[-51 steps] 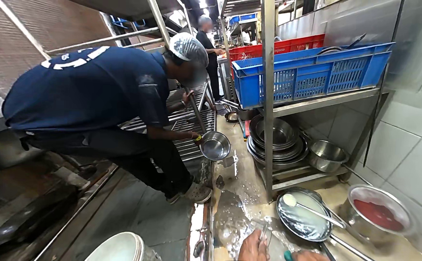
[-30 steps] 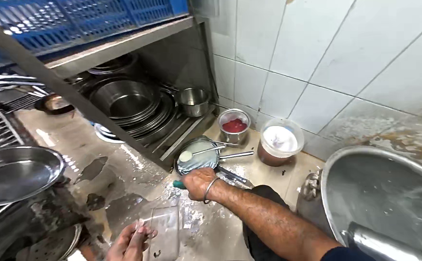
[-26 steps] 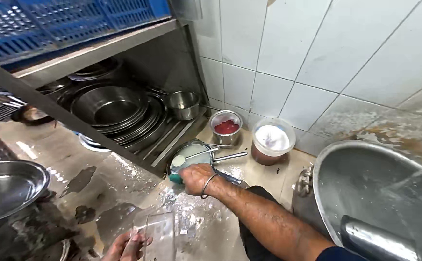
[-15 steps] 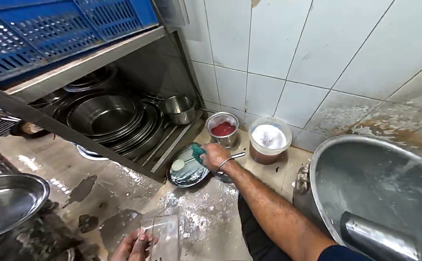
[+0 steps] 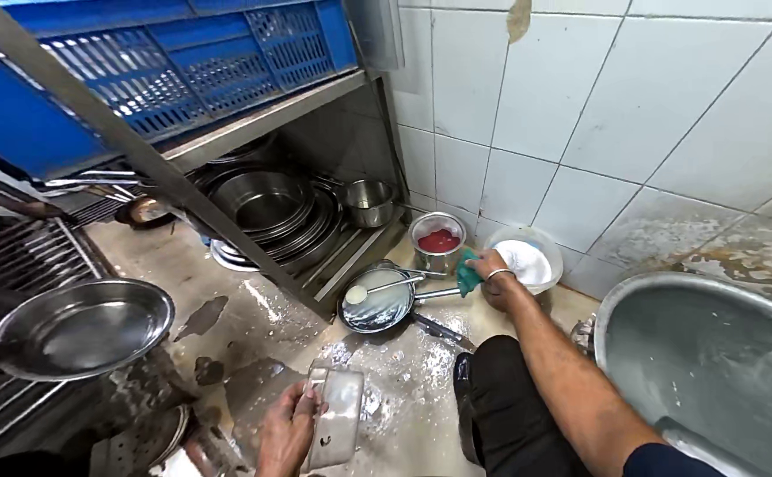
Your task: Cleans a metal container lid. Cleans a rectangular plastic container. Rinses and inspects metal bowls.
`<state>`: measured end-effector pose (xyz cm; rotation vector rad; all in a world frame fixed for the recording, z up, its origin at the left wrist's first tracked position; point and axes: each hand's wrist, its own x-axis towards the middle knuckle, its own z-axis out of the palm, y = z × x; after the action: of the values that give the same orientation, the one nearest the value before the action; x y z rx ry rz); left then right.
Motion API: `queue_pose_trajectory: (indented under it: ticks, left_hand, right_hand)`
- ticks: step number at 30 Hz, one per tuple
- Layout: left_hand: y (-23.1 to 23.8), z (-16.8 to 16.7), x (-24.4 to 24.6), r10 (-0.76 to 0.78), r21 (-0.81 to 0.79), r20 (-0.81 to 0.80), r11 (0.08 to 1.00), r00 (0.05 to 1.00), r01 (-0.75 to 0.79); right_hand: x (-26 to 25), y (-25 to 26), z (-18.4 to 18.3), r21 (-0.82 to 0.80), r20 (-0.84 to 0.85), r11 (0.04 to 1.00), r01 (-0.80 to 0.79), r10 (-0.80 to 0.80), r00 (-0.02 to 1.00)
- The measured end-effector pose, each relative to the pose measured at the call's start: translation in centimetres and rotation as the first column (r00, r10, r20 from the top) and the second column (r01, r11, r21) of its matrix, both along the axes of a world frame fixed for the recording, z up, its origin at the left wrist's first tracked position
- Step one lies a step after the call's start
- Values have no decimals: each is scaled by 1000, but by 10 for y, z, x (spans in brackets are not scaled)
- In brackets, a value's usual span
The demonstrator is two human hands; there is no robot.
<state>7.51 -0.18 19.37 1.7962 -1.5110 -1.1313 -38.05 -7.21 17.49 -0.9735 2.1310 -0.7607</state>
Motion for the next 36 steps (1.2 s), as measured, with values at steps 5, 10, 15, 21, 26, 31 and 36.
queue_pose_trajectory:
  ticks: [5, 10, 15, 21, 26, 31, 36]
  left_hand:
    - [-1, -4, 0, -25, -10, 58, 1000, 998, 26]
    - [1, -5, -1, -48, -9, 64, 999, 997, 49]
    - [0, -7, -8, -108, 18, 67, 994, 992, 107]
    - [-1, -13, -5, -148, 21, 52, 989, 988, 147]
    - [-4, -18, 0, -234, 19, -16, 972, 972, 234]
    - [-3, -14, -4, -240, 15, -59, 970, 969, 241]
    - [6, -8, -18, -250, 89, 135, 967, 959, 239]
  right_hand:
    - [-42, 45, -29, -29, 385, 907, 419, -377, 842]
    - [-85, 69, -41, -126, 667, 731, 670, -438, 603]
    - [-93, 102, -51, -200, 462, 793, 575, -441, 769]
    - [-63, 201, -71, -211, 71, 923, 323, -315, 946]
    - [-31, 287, -54, -72, -259, 992, 106, -121, 958]
    - [-37, 330, -37, 44, -452, 999, 4, 16, 892]
    - [-64, 401, -22, 217, -443, 934, 283, -164, 881]
